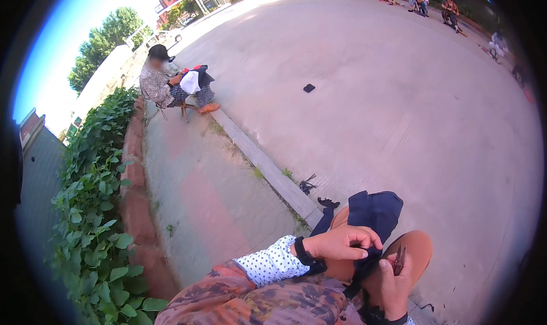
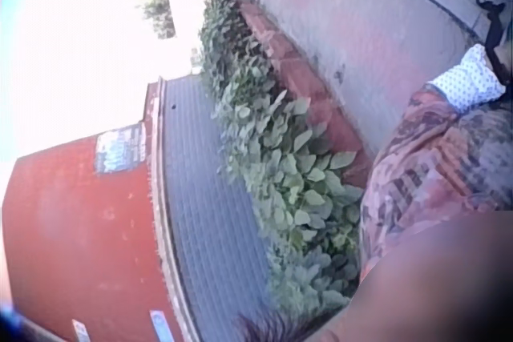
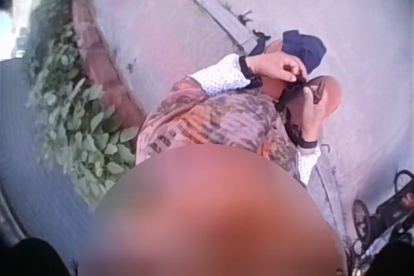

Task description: Using small snips to trim edges or threads on a dark blue fabric or leather piece.

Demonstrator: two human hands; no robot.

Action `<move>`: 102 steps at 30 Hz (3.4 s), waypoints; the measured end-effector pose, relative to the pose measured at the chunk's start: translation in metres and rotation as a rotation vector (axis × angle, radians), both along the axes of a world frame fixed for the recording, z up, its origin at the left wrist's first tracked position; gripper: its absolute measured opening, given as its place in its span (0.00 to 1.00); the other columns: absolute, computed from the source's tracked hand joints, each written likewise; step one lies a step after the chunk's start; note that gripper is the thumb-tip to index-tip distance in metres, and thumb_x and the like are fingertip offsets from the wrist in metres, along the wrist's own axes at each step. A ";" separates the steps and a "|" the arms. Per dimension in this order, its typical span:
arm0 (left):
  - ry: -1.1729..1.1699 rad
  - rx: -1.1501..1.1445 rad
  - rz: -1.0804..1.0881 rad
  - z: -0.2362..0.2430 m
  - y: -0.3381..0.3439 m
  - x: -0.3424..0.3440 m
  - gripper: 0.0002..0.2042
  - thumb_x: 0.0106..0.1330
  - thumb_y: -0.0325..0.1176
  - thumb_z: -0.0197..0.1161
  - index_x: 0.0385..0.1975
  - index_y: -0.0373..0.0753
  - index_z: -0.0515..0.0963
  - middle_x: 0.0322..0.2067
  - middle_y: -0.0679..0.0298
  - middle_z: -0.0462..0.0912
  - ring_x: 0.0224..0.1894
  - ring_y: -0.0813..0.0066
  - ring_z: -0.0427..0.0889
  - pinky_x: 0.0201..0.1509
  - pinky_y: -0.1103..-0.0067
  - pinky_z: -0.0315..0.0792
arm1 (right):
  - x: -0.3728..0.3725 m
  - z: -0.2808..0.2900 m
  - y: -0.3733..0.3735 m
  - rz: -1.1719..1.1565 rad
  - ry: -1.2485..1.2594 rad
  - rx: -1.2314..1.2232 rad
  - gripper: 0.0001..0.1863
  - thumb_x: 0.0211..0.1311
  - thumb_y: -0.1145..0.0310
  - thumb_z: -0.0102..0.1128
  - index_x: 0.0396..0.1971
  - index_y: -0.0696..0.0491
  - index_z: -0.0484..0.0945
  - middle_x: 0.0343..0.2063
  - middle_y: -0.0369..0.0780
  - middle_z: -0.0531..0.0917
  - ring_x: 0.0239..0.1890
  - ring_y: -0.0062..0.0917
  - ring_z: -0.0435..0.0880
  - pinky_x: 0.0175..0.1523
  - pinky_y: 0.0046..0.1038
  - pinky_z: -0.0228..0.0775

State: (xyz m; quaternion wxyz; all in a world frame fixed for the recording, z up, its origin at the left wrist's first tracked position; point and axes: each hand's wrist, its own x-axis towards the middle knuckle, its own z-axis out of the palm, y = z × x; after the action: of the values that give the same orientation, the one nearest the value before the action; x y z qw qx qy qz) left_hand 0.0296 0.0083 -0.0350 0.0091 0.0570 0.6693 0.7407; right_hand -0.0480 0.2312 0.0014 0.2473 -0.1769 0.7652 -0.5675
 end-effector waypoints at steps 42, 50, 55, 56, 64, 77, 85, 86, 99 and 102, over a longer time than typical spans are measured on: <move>-0.113 -0.571 -0.109 0.047 0.021 -0.016 0.09 0.69 0.33 0.69 0.36 0.34 0.78 0.30 0.63 0.80 0.35 0.75 0.76 0.42 0.75 0.73 | 0.001 -0.028 0.002 0.193 0.161 -0.237 0.11 0.70 0.67 0.60 0.44 0.58 0.74 0.35 0.44 0.82 0.40 0.31 0.82 0.48 0.34 0.73; -0.123 -0.573 -0.100 0.046 0.003 -0.008 0.07 0.70 0.31 0.68 0.40 0.35 0.79 0.32 0.64 0.82 0.35 0.76 0.76 0.41 0.76 0.73 | 0.001 -0.033 -0.014 0.277 0.094 -0.252 0.10 0.72 0.66 0.59 0.42 0.58 0.74 0.35 0.44 0.83 0.40 0.30 0.82 0.49 0.34 0.73; -0.053 -0.469 -0.176 0.038 0.003 -0.013 0.10 0.72 0.35 0.66 0.35 0.34 0.80 0.29 0.64 0.84 0.31 0.81 0.79 0.36 0.78 0.74 | 0.002 -0.033 -0.005 0.210 0.069 -0.161 0.13 0.73 0.63 0.61 0.45 0.58 0.77 0.40 0.42 0.86 0.42 0.25 0.86 0.49 0.29 0.77; 0.033 -0.518 -0.210 0.026 0.000 -0.018 0.10 0.72 0.36 0.66 0.35 0.34 0.79 0.29 0.62 0.83 0.30 0.77 0.79 0.35 0.76 0.73 | 0.004 -0.037 0.000 0.158 -0.070 -0.186 0.12 0.73 0.64 0.62 0.45 0.58 0.77 0.39 0.38 0.86 0.41 0.18 0.84 0.48 0.25 0.77; 0.069 -0.544 -0.150 0.014 -0.005 -0.004 0.12 0.72 0.39 0.63 0.39 0.35 0.77 0.32 0.56 0.80 0.34 0.63 0.80 0.39 0.71 0.71 | -0.011 -0.033 -0.009 0.206 -0.430 -0.247 0.07 0.71 0.71 0.64 0.43 0.51 0.75 0.30 0.29 0.77 0.24 0.12 0.72 0.28 0.17 0.67; 0.112 -0.316 0.204 0.038 -0.015 -0.014 0.08 0.74 0.33 0.63 0.34 0.36 0.76 0.28 0.70 0.74 0.33 0.84 0.70 0.37 0.81 0.67 | -0.030 0.020 -0.057 0.172 -0.292 -0.335 0.09 0.71 0.65 0.66 0.43 0.51 0.76 0.31 0.28 0.77 0.29 0.10 0.73 0.32 0.15 0.67; -0.035 -0.292 0.179 0.002 -0.005 -0.003 0.08 0.76 0.35 0.60 0.39 0.36 0.77 0.30 0.71 0.74 0.34 0.86 0.71 0.38 0.83 0.67 | -0.030 -0.006 -0.043 0.191 -0.419 -0.164 0.11 0.67 0.65 0.70 0.43 0.50 0.78 0.32 0.27 0.77 0.31 0.09 0.74 0.32 0.15 0.67; -0.037 -0.293 0.169 0.004 -0.005 -0.005 0.08 0.76 0.35 0.60 0.39 0.36 0.77 0.30 0.71 0.74 0.34 0.86 0.71 0.38 0.83 0.67 | -0.031 -0.010 -0.043 0.181 -0.421 -0.167 0.11 0.67 0.65 0.70 0.43 0.50 0.78 0.32 0.27 0.77 0.31 0.09 0.74 0.32 0.15 0.67; -0.327 0.175 0.117 0.008 -0.018 -0.016 0.06 0.77 0.35 0.58 0.38 0.42 0.76 0.28 0.81 0.70 0.28 0.92 0.65 0.30 0.88 0.60 | -0.041 -0.023 -0.059 0.112 -0.577 -0.278 0.09 0.72 0.60 0.65 0.43 0.46 0.76 0.31 0.24 0.73 0.29 0.07 0.68 0.31 0.15 0.62; -0.349 0.229 0.132 0.005 -0.015 -0.016 0.05 0.77 0.35 0.58 0.38 0.44 0.76 0.28 0.81 0.69 0.28 0.94 0.63 0.30 0.88 0.58 | -0.039 -0.027 -0.056 0.094 -0.609 -0.305 0.10 0.72 0.58 0.65 0.43 0.46 0.76 0.31 0.25 0.73 0.28 0.07 0.67 0.31 0.15 0.61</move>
State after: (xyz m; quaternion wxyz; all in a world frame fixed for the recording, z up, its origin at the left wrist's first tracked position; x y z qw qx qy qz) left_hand 0.0140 -0.0071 -0.0302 0.0699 -0.1156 0.5712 0.8096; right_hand -0.0867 0.1754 -0.0257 0.4608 -0.0694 0.5538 -0.6900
